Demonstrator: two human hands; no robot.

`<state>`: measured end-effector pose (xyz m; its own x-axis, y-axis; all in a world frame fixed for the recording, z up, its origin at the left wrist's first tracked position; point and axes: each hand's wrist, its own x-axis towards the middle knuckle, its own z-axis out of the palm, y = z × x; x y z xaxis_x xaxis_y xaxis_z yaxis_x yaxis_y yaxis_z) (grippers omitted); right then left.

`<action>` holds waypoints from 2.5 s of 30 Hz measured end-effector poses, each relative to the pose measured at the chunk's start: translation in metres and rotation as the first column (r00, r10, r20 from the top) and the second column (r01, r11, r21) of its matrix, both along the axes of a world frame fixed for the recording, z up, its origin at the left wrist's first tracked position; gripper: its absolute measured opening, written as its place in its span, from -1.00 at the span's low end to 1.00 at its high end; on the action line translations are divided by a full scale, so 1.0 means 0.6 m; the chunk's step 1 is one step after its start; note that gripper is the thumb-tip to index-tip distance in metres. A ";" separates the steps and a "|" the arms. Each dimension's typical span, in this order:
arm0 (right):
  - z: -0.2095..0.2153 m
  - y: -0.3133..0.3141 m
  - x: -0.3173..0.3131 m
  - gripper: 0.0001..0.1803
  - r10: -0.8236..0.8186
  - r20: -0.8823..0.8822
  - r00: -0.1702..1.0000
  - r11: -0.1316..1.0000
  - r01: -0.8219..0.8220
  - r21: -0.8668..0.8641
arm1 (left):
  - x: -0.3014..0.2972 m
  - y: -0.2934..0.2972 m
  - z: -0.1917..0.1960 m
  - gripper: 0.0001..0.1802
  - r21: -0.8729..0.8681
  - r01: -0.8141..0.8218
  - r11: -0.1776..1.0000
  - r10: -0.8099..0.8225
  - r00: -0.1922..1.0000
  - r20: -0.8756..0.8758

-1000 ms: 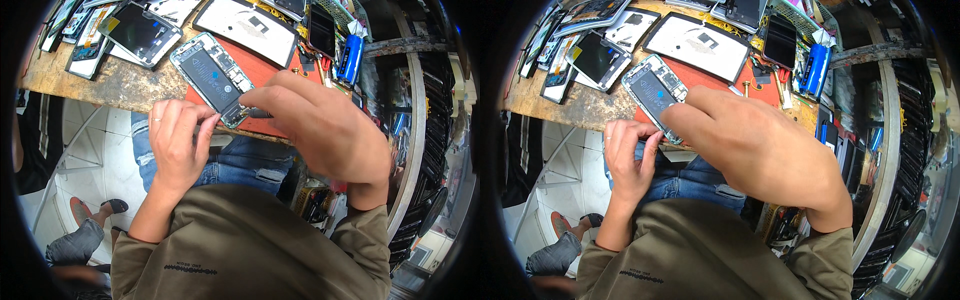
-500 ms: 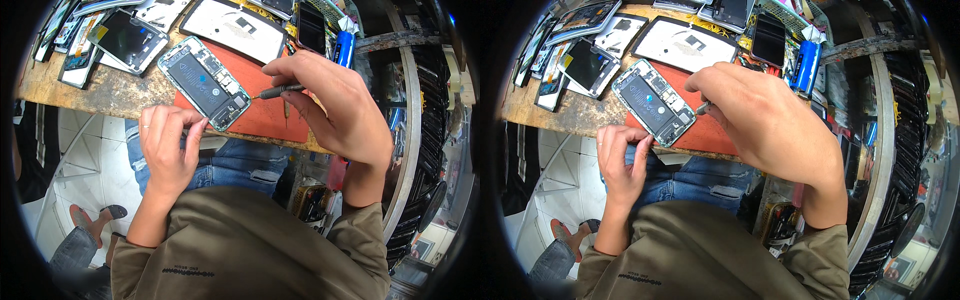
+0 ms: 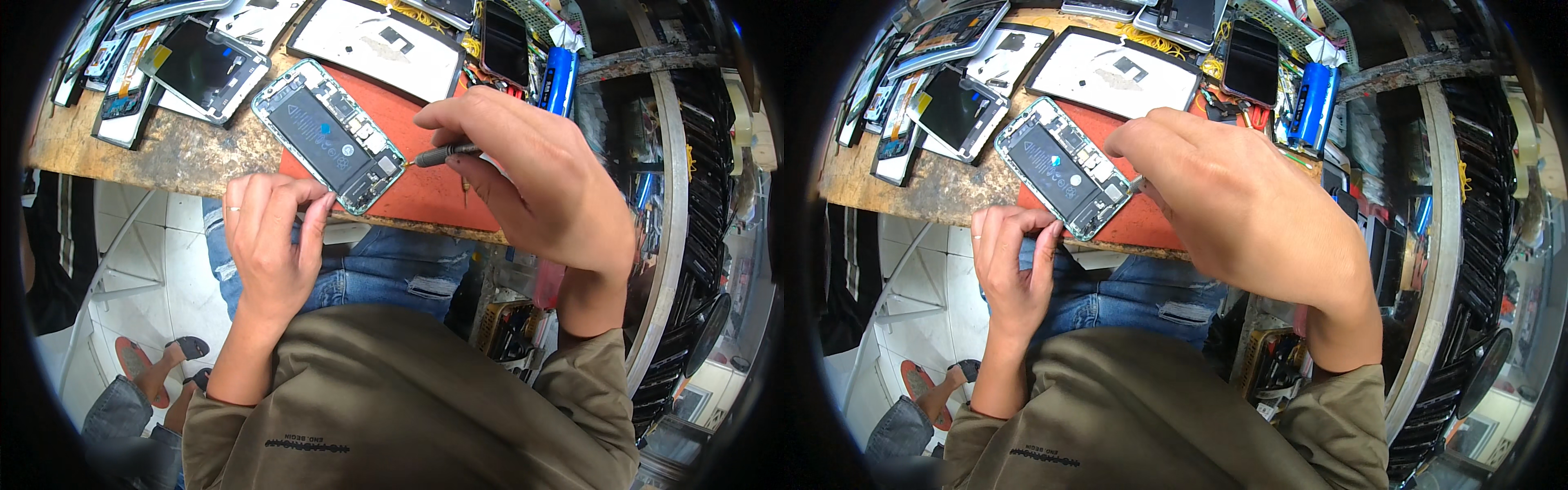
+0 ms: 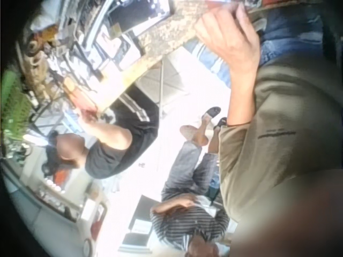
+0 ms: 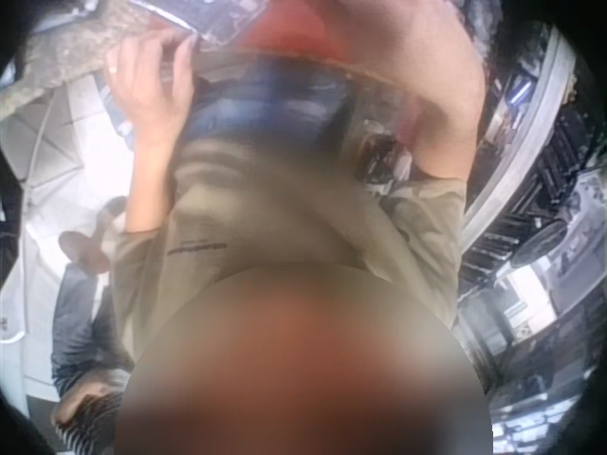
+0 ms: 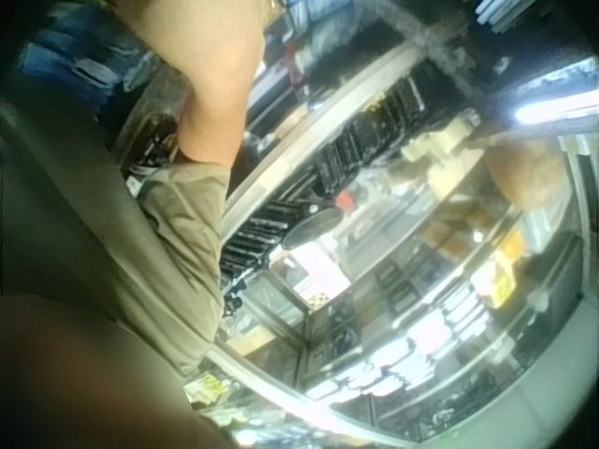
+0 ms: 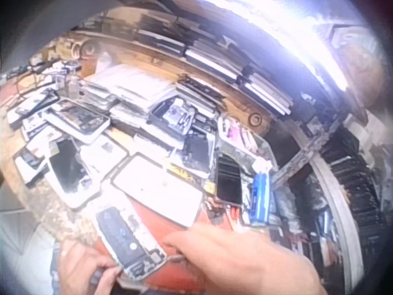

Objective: The person uses a screwdriver to remove screws from a disassembled smartphone and manipulates internal components with their fingers. They repeatedly adjust the motherboard and connectors while working at a cluttered repair bench.

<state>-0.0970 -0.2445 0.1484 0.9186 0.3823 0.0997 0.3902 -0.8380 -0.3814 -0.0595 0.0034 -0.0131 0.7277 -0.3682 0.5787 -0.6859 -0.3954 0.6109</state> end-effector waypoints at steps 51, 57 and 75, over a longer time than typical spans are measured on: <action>-0.024 0.011 0.007 -0.50 -0.097 0.053 0.994 0.993 0.100 -0.056 | 0.053 -0.062 0.030 -0.86 -0.276 0.085 0.957 -0.126 0.983 -0.131; -0.029 0.005 0.011 -0.48 -0.053 0.112 0.992 0.998 0.048 0.047 | 0.050 -0.058 0.020 -0.86 -0.267 0.083 0.960 -0.123 0.983 -0.134; -0.019 0.011 0.021 -0.53 -0.071 0.234 0.970 0.973 0.016 0.231 | 0.053 -0.062 0.020 -0.84 -0.217 0.128 0.968 -0.151 0.984 -0.092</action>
